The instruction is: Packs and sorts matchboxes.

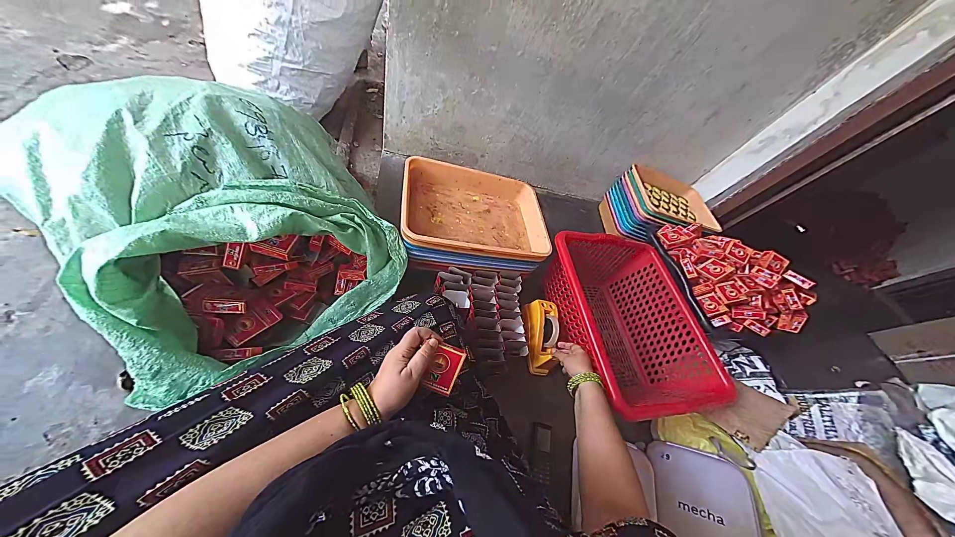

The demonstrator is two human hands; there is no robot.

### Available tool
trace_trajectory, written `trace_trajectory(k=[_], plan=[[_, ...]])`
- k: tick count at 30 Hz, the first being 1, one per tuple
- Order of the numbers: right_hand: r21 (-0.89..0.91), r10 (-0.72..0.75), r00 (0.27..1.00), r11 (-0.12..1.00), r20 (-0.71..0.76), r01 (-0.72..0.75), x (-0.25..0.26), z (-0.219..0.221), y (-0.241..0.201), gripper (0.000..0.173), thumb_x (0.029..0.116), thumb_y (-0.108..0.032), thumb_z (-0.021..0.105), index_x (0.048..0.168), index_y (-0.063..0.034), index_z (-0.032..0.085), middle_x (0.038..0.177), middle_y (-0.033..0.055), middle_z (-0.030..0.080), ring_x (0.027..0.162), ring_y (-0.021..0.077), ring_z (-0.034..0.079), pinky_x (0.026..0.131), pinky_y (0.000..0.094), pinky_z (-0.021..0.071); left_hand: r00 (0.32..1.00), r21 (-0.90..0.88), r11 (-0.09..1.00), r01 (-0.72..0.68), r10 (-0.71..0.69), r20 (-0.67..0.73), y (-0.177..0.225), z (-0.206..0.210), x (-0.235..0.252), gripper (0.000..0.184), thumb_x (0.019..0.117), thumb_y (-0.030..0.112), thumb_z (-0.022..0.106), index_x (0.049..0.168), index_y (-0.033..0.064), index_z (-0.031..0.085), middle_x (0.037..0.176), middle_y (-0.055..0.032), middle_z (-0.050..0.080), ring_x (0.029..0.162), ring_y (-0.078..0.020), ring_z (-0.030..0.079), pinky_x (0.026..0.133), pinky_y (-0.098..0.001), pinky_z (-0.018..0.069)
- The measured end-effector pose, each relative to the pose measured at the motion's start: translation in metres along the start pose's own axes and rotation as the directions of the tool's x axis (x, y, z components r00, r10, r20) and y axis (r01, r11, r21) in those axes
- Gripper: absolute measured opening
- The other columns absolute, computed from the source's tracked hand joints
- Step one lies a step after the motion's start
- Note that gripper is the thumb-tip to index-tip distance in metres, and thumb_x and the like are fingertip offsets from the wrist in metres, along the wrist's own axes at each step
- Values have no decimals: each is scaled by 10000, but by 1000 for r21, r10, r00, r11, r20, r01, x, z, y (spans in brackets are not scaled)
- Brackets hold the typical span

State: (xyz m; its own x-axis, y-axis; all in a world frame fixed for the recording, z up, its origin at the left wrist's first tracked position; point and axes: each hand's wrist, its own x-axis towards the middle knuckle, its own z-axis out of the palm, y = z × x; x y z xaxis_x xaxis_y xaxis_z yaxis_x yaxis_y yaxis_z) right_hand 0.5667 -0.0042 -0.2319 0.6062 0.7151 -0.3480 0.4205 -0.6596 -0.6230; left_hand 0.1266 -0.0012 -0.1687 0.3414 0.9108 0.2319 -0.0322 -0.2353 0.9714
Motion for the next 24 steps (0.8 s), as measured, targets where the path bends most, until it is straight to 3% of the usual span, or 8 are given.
trace_trajectory(k=[4, 10, 14, 17, 19, 20, 22, 24], plan=[[317, 99, 995, 944, -19, -88, -17, -4, 3, 391, 949, -145, 742, 1304, -32, 624, 898, 59, 644, 558, 55, 429, 491, 227, 364, 1000, 4, 1000, -8, 8, 1, 0, -2, 1, 266, 1089, 215, 405, 1168, 59, 605, 1009, -10, 683, 903, -56, 668, 816, -266, 573], [321, 177, 984, 930, 32, -178, -40, 0, 23, 271, 935, -132, 746, 1193, -63, 699, 839, 23, 659, 518, 50, 431, 457, 221, 360, 1000, 1, 1000, 2, -2, 1, -3, 0, 1, 266, 1091, 225, 412, 1169, 63, 608, 1011, -14, 684, 908, -57, 670, 820, -265, 576], [206, 103, 993, 975, -65, -88, -35, 12, 26, 270, 992, -244, 705, 1186, -56, 713, 912, 33, 736, 609, 66, 541, 537, 262, 430, 1000, 18, 1000, -13, 12, 23, -2, 1, 0, 262, 1091, 226, 413, 1171, 62, 601, 984, -6, 672, 885, -46, 660, 804, -259, 568], [-178, 37, 982, 982, -184, -70, -33, 12, 17, 257, 959, -274, 727, 1108, -68, 765, 1057, 122, 760, 995, 254, 704, 918, 490, 530, 999, 23, 999, -43, 42, 19, -3, 1, 1, 261, 1093, 230, 423, 1171, 56, 602, 989, -14, 677, 881, -54, 665, 799, -257, 571], [-464, 51, 983, 877, -176, -128, -40, 12, 6, 275, 982, -297, 646, 1139, -97, 750, 1175, 166, 729, 1174, 335, 665, 1020, 572, 488, 999, 42, 998, -51, 50, 19, -4, 0, 0, 270, 1094, 245, 428, 1170, 57, 606, 997, -18, 677, 884, -57, 666, 798, -256, 572], [-506, 52, 987, 854, -152, -123, -43, 13, 3, 280, 994, -300, 628, 1155, -101, 743, 1196, 169, 721, 1197, 345, 653, 1034, 577, 480, 999, 56, 997, -47, 45, 31, -4, -1, 0, 280, 1093, 257, 427, 1173, 58, 606, 1008, -24, 674, 892, -62, 666, 804, -263, 573], [-363, -45, 996, 932, -83, 12, -46, 19, -4, 253, 987, -254, 665, 1139, -66, 739, 1135, 181, 731, 1111, 341, 678, 993, 564, 501, 999, 77, 996, -42, 40, 35, -3, -1, 1, 278, 1089, 271, 446, 1189, 61, 599, 1007, -32, 674, 887, -68, 672, 803, -273, 582], [18, -211, 978, 977, -6, 211, -67, 34, -26, 231, 991, -203, 686, 1130, -19, 701, 1061, 161, 713, 931, 261, 692, 833, 462, 572, 999, 90, 996, -21, 18, 31, -3, -1, 1, 265, 1083, 270, 469, 1215, 66, 576, 980, -35, 674, 855, -80, 681, 785, -294, 593]])
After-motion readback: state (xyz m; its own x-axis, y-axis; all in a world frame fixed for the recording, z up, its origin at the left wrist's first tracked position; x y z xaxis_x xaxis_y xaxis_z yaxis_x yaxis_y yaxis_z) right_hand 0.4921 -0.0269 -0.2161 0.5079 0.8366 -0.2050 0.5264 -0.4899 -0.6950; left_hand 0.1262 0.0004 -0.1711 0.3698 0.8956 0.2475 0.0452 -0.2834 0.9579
